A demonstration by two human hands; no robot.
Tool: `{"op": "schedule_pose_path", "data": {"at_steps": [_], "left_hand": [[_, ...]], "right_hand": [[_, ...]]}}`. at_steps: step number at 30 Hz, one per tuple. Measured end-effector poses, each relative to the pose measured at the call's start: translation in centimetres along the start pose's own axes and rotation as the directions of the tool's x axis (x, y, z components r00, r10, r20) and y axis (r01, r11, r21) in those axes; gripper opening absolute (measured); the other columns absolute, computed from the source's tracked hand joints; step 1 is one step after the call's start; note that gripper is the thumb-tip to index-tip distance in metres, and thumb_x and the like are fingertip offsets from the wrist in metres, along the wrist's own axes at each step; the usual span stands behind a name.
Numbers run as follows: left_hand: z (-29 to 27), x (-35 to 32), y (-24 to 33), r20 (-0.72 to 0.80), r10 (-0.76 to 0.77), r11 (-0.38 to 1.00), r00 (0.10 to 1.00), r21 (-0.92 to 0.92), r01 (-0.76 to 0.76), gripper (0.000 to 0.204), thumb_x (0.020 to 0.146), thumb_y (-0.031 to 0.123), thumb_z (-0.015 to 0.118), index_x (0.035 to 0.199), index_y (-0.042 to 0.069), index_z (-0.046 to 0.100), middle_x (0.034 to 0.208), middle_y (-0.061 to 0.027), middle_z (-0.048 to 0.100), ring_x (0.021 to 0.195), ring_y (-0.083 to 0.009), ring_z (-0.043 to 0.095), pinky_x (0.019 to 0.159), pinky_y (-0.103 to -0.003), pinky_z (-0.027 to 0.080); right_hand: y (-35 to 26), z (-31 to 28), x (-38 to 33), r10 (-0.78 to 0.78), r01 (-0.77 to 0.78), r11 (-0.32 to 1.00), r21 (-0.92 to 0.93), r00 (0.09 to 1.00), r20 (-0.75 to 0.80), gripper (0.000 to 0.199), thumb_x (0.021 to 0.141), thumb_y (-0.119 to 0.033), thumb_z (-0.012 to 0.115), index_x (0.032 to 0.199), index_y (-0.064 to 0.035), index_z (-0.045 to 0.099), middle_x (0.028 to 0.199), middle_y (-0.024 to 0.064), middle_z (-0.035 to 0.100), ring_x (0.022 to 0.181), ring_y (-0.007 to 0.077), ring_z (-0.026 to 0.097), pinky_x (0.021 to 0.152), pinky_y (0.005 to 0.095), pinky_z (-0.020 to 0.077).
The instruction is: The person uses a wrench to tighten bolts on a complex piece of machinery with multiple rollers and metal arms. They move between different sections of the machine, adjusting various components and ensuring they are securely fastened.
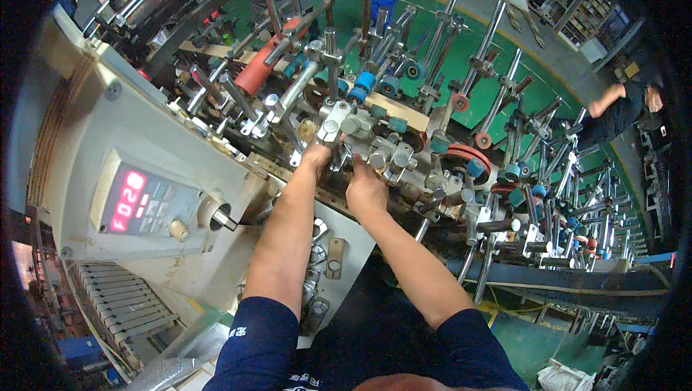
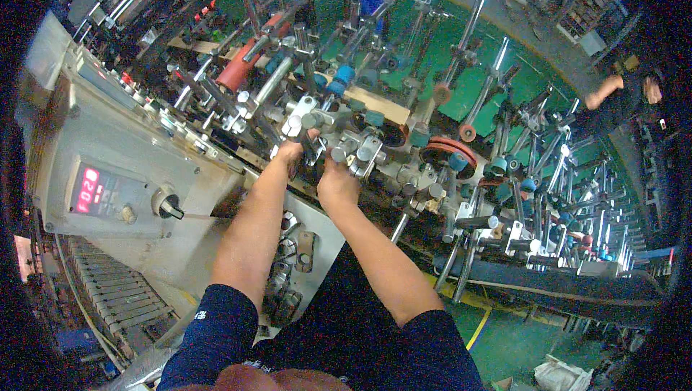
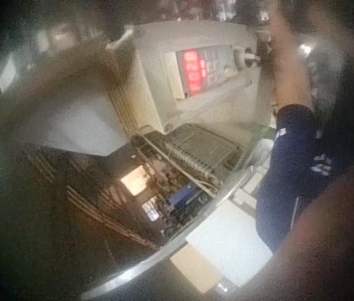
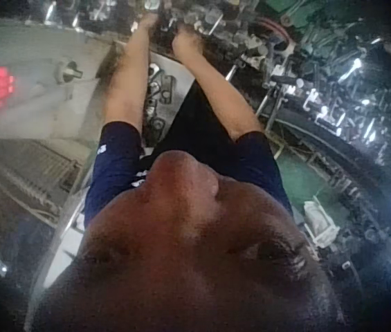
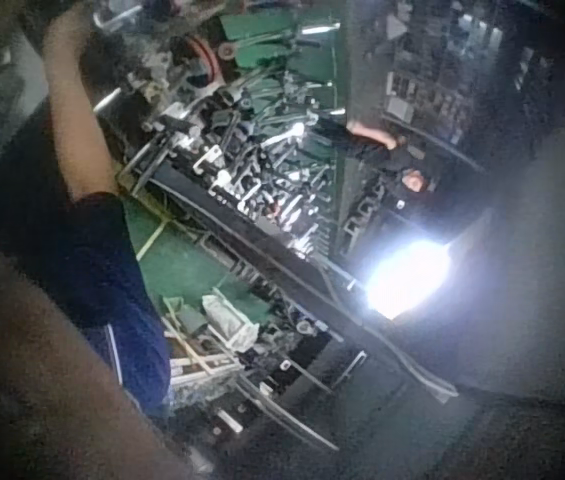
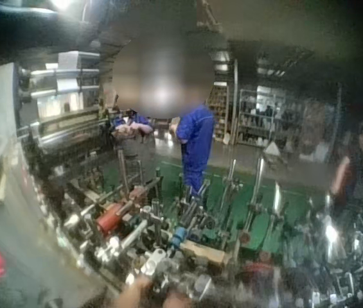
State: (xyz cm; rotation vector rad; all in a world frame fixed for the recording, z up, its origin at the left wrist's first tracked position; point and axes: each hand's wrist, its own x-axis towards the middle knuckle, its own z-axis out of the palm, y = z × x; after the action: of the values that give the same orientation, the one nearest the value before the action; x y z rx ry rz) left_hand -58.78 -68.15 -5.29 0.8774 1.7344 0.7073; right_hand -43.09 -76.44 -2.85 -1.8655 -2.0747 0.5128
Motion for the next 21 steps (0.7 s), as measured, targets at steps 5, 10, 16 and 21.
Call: {"op": "schedule_pose_path", "data": {"at_steps": [5, 10, 16, 21], "left_hand": [[-0.2, -1.5, 0.5, 0.024, 0.059, 0.988, 0.998, -0.142, -0.055, 0.081, 0.073, 0.060, 0.081, 0.123, -0.001, 0.063, 0.107, -0.0108, 0.067, 0.089, -0.0239, 0.061, 0.078, -0.039, 0.049], [0.2, -0.5, -0.5, 0.043, 0.052, 0.973, 0.998, -0.229, -0.041, 0.071, 0.077, 0.056, 0.081, 0.118, 0.000, 0.066, 0.099, -0.0089, 0.068, 0.083, -0.0209, 0.060, 0.073, -0.039, 0.049], [1.0, 4.5, -4.1, 0.113, 0.007, 0.975, 0.994, -0.223, 0.019, 0.079, 0.078, 0.066, 0.074, 0.118, -0.001, 0.066, 0.093, -0.0122, 0.068, 0.074, -0.0250, 0.058, 0.066, -0.042, 0.048], [1.1, 2.5, -2.8, 0.079, 0.038, 0.981, 0.996, -0.192, -0.023, 0.085, 0.078, 0.069, 0.072, 0.127, -0.001, 0.062, 0.116, -0.0141, 0.067, 0.095, -0.0255, 0.061, 0.080, -0.042, 0.050]], "right_hand": [[-0.7, 0.4, 0.3, -0.156, 0.168, 0.965, -0.199, 0.985, 0.073, 0.051, 0.091, -0.012, 0.051, 0.141, -0.0028, 0.047, 0.113, 0.0207, 0.060, 0.092, 0.0378, 0.067, 0.076, 0.0450, 0.0586], [-1.0, 1.1, 0.4, -0.174, 0.173, 0.980, -0.098, 0.985, 0.006, 0.052, 0.089, -0.010, 0.052, 0.141, -0.0045, 0.048, 0.111, 0.0218, 0.060, 0.095, 0.0381, 0.066, 0.076, 0.0465, 0.0580], [-1.5, -0.5, 0.8, -0.096, 0.102, 0.989, -0.104, 0.993, 0.061, 0.056, 0.089, -0.008, 0.053, 0.145, -0.0078, 0.046, 0.112, 0.0227, 0.058, 0.094, 0.0387, 0.066, 0.077, 0.0479, 0.0570], [-1.3, -1.3, 1.2, -0.115, 0.123, 0.979, -0.164, 0.992, 0.060, 0.058, 0.088, -0.008, 0.053, 0.146, -0.0073, 0.045, 0.112, 0.0211, 0.059, 0.102, 0.0409, 0.063, 0.080, 0.0510, 0.0542]]}}
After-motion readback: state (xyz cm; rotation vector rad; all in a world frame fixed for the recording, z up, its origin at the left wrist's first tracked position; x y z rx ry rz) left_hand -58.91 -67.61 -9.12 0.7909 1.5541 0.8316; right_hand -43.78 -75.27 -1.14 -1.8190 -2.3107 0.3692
